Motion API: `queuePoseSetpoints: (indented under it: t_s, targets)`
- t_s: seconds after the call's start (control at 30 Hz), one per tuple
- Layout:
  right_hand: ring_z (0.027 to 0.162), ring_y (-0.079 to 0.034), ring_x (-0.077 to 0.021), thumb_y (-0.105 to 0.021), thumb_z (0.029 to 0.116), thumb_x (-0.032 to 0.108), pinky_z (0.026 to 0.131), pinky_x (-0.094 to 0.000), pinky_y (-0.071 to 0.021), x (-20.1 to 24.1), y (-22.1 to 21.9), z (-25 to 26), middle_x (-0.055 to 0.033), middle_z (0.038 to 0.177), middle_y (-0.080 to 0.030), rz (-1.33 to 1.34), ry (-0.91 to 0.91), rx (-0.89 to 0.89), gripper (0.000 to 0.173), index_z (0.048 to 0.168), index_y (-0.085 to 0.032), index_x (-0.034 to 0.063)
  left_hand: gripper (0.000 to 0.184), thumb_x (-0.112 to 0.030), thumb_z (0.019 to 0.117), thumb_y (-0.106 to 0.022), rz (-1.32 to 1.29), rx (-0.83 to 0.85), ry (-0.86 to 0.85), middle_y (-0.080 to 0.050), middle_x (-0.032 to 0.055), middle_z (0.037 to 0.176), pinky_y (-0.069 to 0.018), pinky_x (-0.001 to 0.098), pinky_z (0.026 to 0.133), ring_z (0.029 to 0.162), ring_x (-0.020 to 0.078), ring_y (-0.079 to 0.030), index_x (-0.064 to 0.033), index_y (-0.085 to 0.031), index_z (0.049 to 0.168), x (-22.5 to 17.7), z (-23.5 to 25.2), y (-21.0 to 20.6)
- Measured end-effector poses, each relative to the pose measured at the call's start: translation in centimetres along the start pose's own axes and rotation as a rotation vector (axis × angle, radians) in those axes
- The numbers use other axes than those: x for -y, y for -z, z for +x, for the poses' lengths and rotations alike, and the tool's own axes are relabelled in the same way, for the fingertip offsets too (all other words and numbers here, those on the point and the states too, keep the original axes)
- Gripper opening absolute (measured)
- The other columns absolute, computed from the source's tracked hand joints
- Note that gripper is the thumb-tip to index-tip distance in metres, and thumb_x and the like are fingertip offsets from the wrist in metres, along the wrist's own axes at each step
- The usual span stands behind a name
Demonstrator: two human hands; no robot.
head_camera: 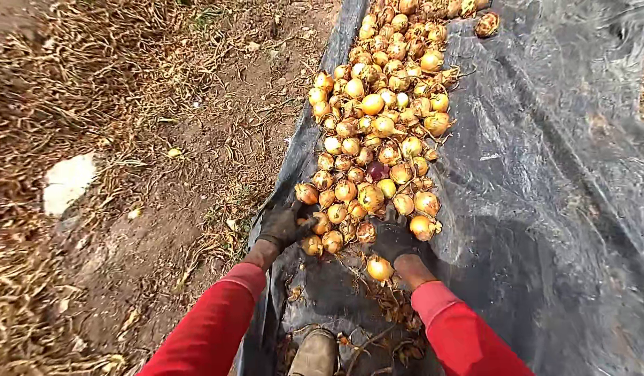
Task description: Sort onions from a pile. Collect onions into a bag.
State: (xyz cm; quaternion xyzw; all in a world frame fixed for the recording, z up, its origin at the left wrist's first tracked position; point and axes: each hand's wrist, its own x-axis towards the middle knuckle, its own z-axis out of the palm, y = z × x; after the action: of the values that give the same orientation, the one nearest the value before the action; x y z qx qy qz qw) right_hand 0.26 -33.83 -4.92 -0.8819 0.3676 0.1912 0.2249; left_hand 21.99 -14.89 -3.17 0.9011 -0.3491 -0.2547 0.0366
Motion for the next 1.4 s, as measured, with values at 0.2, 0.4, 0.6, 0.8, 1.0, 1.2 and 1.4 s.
queuePoseSetpoints:
  t_s: [0.2, 0.4, 0.6, 0.8, 1.0, 1.2, 1.4]
  targets:
    - [0.134, -0.043, -0.0523, -0.089, 0.0587, 0.064, 0.098, -0.0678, -0.0464, -1.1, 0.2, 2.6, -0.0283, 0.163, -0.026, -0.195, 0.101, 0.001, 0.086, 0.136, -0.064, 0.0338, 0.092, -0.077, 0.0800, -0.067, 0.063, 0.109, -0.154, -0.058, 0.0120, 0.143, -0.0580, 0.0609, 0.080, 0.102, 0.0346, -0.070, -0.0315, -0.043, 0.156, -2.4, -1.2, -4.3]
    - [0.149, -0.032, -0.0433, -0.076, 0.0589, 0.083, 0.109, -0.0648, -0.0414, -3.6, -2.5, -3.7, -0.0192, 0.166, -0.026, -0.179, 0.085, 0.037, 0.090, 0.132, -0.068, 0.0309, 0.072, -0.057, 0.0888, -0.066, -0.004, 0.097, -0.067, -0.060, 0.0093, 0.141, -0.0533, 0.0590, 0.096, 0.118, 0.0323, -0.065, -0.0287, -0.048, 0.153, -2.5, -5.5, -7.7]
    - [0.136, -0.047, -0.0469, -0.096, 0.0572, 0.054, 0.093, -0.0660, -0.0528, -2.5, -3.0, -5.8, -0.0192, 0.168, -0.019, -0.067, 0.071, 0.047, 0.080, 0.124, -0.070, 0.0194, 0.085, -0.048, 0.0805, -0.080, 0.119, 0.174, -0.253, -0.052, 0.0155, 0.148, -0.0530, 0.0642, 0.091, 0.120, 0.0419, -0.061, -0.0322, -0.043, 0.155, -3.2, -4.9, -7.9]
    - [0.136, -0.047, -0.0480, -0.094, 0.0624, 0.054, 0.096, -0.0662, -0.0512, -2.3, -4.8, -5.8, -0.0260, 0.160, -0.032, 0.032, 0.072, -0.123, 0.078, 0.125, -0.070, 0.0139, 0.075, -0.055, 0.0779, -0.081, -0.208, -0.066, 0.241, -0.065, 0.0176, 0.131, -0.0504, 0.0670, 0.097, 0.119, 0.0406, -0.062, -0.0215, -0.058, 0.141, -0.6, -9.1, -7.7]
    - [0.135, -0.049, -0.0460, -0.093, 0.0676, 0.044, 0.102, -0.0644, -0.0485, -5.2, -6.4, -9.0, -0.0248, 0.157, -0.039, 0.242, -0.060, -0.302, 0.074, 0.130, -0.069, 0.0128, 0.076, -0.057, 0.0713, -0.089, -0.499, -0.089, 0.439, -0.048, 0.0236, 0.148, -0.0458, 0.0653, 0.104, 0.131, 0.0449, -0.051, -0.0152, -0.067, 0.132, -0.3, -15.6, -9.5]
    - [0.120, -0.064, -0.0170, -0.086, 0.0805, 0.027, 0.101, -0.0383, -0.0567, -10.4, -1.0, -16.3, -0.0114, 0.132, -0.064, 1.000, -0.171, -0.515, 0.075, 0.145, -0.051, 0.0098, 0.076, -0.056, 0.0749, -0.086, -0.402, 0.008, 0.160, -0.050, 0.0218, 0.147, -0.0456, 0.0694, 0.102, 0.130, 0.0435, -0.053, -0.0163, -0.063, 0.135, 4.6, -15.6, -10.5]
    - [0.120, -0.063, -0.0152, -0.092, 0.0711, 0.035, 0.100, -0.0355, -0.0588, -8.0, 1.9, -35.1, -0.0063, 0.136, -0.061, 1.050, 0.104, -0.559, 0.096, 0.150, -0.043, 0.0117, 0.066, -0.046, 0.0842, -0.074, -1.314, 0.011, -0.072, -0.068, 0.0076, 0.120, -0.0617, 0.0456, 0.086, 0.104, 0.0227, -0.070, -0.0150, -0.051, 0.138, -2.4, -21.3, -3.5]
